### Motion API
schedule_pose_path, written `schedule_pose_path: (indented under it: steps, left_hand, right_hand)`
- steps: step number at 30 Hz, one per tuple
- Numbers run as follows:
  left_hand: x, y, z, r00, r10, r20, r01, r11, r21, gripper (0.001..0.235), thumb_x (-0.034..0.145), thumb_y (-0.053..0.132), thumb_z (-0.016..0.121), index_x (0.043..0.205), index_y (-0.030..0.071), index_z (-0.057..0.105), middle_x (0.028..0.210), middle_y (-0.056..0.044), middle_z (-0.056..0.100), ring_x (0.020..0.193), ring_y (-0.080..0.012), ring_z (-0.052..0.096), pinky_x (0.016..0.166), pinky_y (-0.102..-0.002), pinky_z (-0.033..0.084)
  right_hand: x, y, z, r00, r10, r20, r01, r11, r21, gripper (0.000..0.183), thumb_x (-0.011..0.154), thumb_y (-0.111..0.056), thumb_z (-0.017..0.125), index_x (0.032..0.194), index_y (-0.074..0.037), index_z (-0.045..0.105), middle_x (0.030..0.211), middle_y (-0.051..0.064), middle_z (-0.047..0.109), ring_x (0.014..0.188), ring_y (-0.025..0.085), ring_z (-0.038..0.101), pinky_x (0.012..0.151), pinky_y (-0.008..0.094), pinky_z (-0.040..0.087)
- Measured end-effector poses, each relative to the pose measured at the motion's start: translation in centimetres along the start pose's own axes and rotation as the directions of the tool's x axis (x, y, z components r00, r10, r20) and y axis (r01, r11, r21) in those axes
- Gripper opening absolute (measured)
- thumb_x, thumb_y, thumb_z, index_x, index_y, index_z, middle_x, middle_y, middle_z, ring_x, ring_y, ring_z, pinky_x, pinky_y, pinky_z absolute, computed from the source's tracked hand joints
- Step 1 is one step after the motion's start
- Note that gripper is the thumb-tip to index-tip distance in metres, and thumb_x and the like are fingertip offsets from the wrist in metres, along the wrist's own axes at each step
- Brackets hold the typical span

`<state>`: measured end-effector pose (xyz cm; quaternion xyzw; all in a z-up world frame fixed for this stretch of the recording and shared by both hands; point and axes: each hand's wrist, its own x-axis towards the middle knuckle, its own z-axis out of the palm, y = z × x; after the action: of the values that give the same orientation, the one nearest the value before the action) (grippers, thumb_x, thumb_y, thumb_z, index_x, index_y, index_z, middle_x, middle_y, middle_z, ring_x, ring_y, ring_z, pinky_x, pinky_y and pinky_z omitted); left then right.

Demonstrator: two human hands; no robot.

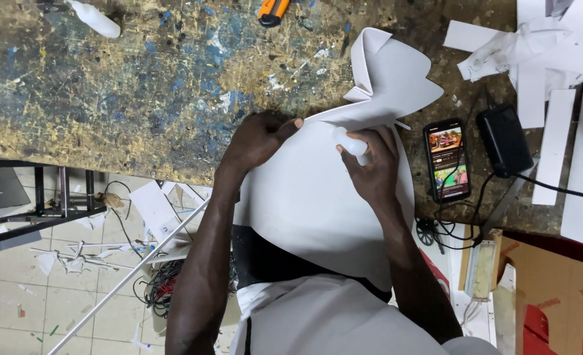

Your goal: Gluing thin foam strips to the edge of a larger foam cutout to create a 3D sign component.

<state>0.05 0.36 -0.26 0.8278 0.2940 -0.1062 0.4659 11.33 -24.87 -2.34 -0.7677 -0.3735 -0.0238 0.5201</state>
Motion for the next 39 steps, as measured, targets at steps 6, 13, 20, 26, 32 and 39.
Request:
schedule_pose_path:
  steps: [6, 13, 20, 26, 32, 39]
  left_hand:
    - [-0.5, 0.7, -0.6, 1.0, -0.01, 0.007, 0.01, 1.0, -0.008, 0.078, 0.104, 0.08, 0.059, 0.099, 0.008, 0.088, 0.096, -0.018, 0.082, 0.106, -0.0425, 0.078, 0.1, -0.056, 0.06]
    - [-0.3, 0.4, -0.3, 1.0, 0.008, -0.003, -0.008, 1.0, -0.023, 0.077, 0.105, 0.078, 0.06, 0.094, 0.007, 0.088, 0.09, -0.019, 0.083, 0.098, -0.0419, 0.081, 0.089, -0.052, 0.061]
    - [-0.1, 0.0, -0.3, 1.0, -0.018, 0.024, 0.021, 0.994, -0.111, 0.078, 0.107, 0.079, 0.063, 0.109, 0.005, 0.089, 0.099, -0.021, 0.084, 0.098, -0.0403, 0.081, 0.088, -0.05, 0.06]
    - [-1.7, 3.3, -1.6, 0.996, -0.077, 0.05, 0.08, 0.994, -0.074, 0.08, 0.103, 0.08, 0.065, 0.121, 0.006, 0.088, 0.11, -0.021, 0.085, 0.108, -0.0403, 0.081, 0.093, -0.052, 0.06]
    - [-2.5, 4.2, -1.5, 0.998, -0.058, 0.025, 0.06, 0.993, -0.102, 0.078, 0.106, 0.074, 0.064, 0.125, 0.002, 0.086, 0.115, -0.026, 0.084, 0.112, -0.0445, 0.08, 0.095, -0.054, 0.058]
    - [-2.0, 4.7, -1.4, 0.995, -0.09, 0.033, 0.093, 0.991, -0.099, 0.081, 0.105, 0.078, 0.066, 0.131, 0.003, 0.084, 0.124, -0.025, 0.083, 0.122, -0.0469, 0.077, 0.1, -0.057, 0.057]
  right_hand:
    - [-0.9, 0.6, 1.0, 0.996, -0.088, 0.033, 0.088, 0.996, -0.001, 0.024, 0.096, -0.013, 0.097, 0.113, -0.007, 0.083, 0.101, 0.009, 0.071, 0.098, 0.034, 0.073, 0.089, 0.043, 0.057]
    - [-0.9, 0.7, 1.3, 0.994, -0.105, 0.016, 0.105, 0.994, 0.019, 0.024, 0.095, -0.011, 0.097, 0.114, -0.008, 0.083, 0.104, 0.007, 0.073, 0.099, 0.03, 0.074, 0.088, 0.04, 0.058]
    - [-3.4, 7.8, -3.4, 0.943, 0.292, -0.158, -0.261, 0.946, 0.19, 0.036, 0.104, -0.014, 0.092, 0.128, -0.001, 0.069, 0.11, 0.014, 0.068, 0.104, 0.026, 0.07, 0.094, 0.043, 0.058]
    - [-2.6, 6.1, -5.5, 0.914, 0.404, -0.047, -0.324, 0.793, 0.516, 0.047, 0.109, -0.002, 0.075, 0.144, -0.005, 0.044, 0.124, 0.011, 0.065, 0.109, 0.02, 0.076, 0.095, 0.033, 0.071]
    - [-0.1, 11.0, -4.8, 0.949, 0.316, -0.017, -0.289, 0.889, 0.355, 0.047, 0.108, -0.01, 0.084, 0.149, 0.0, 0.065, 0.129, 0.016, 0.072, 0.113, 0.02, 0.073, 0.095, 0.036, 0.067]
    - [5.1, 9.1, -2.2, 0.996, 0.062, -0.069, -0.065, 0.997, -0.05, 0.038, 0.099, -0.018, 0.096, 0.135, -0.015, 0.083, 0.117, 0.01, 0.083, 0.1, 0.029, 0.083, 0.084, 0.037, 0.067]
